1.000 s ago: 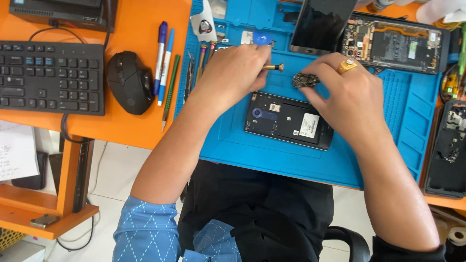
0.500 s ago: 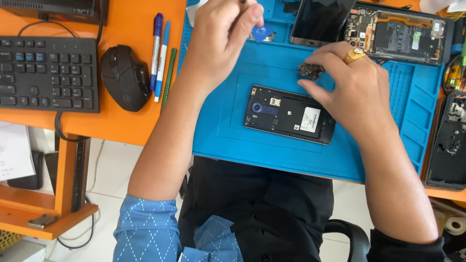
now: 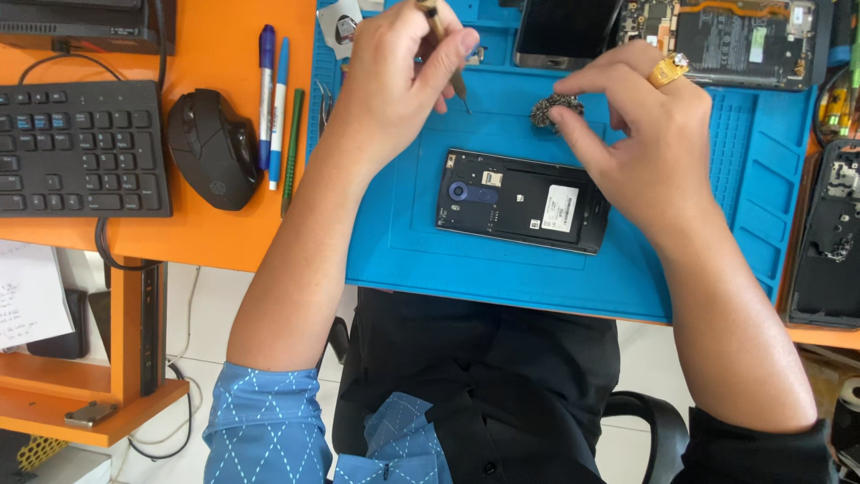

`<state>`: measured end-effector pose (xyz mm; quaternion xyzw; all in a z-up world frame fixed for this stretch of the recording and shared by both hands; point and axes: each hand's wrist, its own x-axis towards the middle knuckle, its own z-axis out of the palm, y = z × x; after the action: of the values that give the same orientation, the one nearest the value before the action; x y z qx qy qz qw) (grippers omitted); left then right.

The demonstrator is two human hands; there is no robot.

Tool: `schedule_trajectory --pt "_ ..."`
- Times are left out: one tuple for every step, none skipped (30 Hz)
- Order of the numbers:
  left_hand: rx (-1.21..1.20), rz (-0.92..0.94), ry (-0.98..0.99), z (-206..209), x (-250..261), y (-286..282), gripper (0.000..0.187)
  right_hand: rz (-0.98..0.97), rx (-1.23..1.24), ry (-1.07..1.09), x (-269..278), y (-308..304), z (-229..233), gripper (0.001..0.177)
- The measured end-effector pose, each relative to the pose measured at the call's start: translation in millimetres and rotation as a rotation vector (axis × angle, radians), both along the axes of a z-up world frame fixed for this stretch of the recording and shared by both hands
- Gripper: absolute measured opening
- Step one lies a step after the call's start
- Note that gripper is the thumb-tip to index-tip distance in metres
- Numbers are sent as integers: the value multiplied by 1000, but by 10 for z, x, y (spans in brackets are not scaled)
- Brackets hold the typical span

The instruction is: The person uses a screwdriver to remove screws from a disassembled electronic device placed on a blue mat. They then use a magnetic tool to pick up and organize the small screws from the mat.

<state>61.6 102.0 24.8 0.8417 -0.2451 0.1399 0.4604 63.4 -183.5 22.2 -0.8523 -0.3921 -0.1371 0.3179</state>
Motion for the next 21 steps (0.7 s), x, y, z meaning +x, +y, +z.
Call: schedule_trajectory --pt "1 -4 -1 8 -26 -14 26 -4 1 -1 -18 23 11 16" --pt "-46 9 17 23 -33 -27 29 12 33 -1 -21 46 27 17" --pt "-93 22 36 39 -40 -40 32 27 66 -2 -24 70 43 18" --pt "-94 18 38 63 -54 -71 32 23 66 0 -19 87 32 18" --pt "-191 4 99 85 -69 -102 34 47 71 -26 -14 104 18 20" --pt "-288 -13 160 106 -74 -139 36 68 74 -54 -6 114 8 23" --pt "-289 -19 161 105 -91 -174 36 62 73 -53 -21 118 -3 23" --pt "-347 -41 199 113 -99 -195 35 74 53 -59 -20 135 -12 27" --pt "-405 -62 237 121 -108 -211 33 86 34 -65 -19 157 -20 30" --pt "-404 -62 238 109 -104 -223 33 86 35 -65 -17 158 -32 30" --pt "-434 -81 253 95 -100 -233 34 87 28 -62 -15 161 -47 28" --pt "-466 -101 271 75 -101 -248 34 87 21 -56 -22 159 -64 26" --pt "-467 -101 274 84 -110 -252 34 86 20 -54 -21 164 -69 26" --pt "-455 -111 271 94 -116 -258 35 88 24 -56 -19 167 -72 24" --pt "-444 -122 268 106 -122 -265 36 91 27 -57 -17 169 -74 22" --pt "-445 -123 268 113 -126 -274 36 90 26 -57 -20 176 -64 22" --pt "-447 -125 266 120 -130 -283 36 96 38 -61 -22 183 -54 19" --pt "-449 -127 265 129 -136 -289 35 102 51 -65 -26 193 -45 17" --pt "-448 -127 265 125 -133 -285 35 101 51 -64 -26 195 -40 17" --pt "-439 -130 259 120 -133 -283 36 102 56 -56 -28 195 -33 17" --pt "-429 -132 253 116 -134 -280 36 102 61 -48 -30 196 -26 17"
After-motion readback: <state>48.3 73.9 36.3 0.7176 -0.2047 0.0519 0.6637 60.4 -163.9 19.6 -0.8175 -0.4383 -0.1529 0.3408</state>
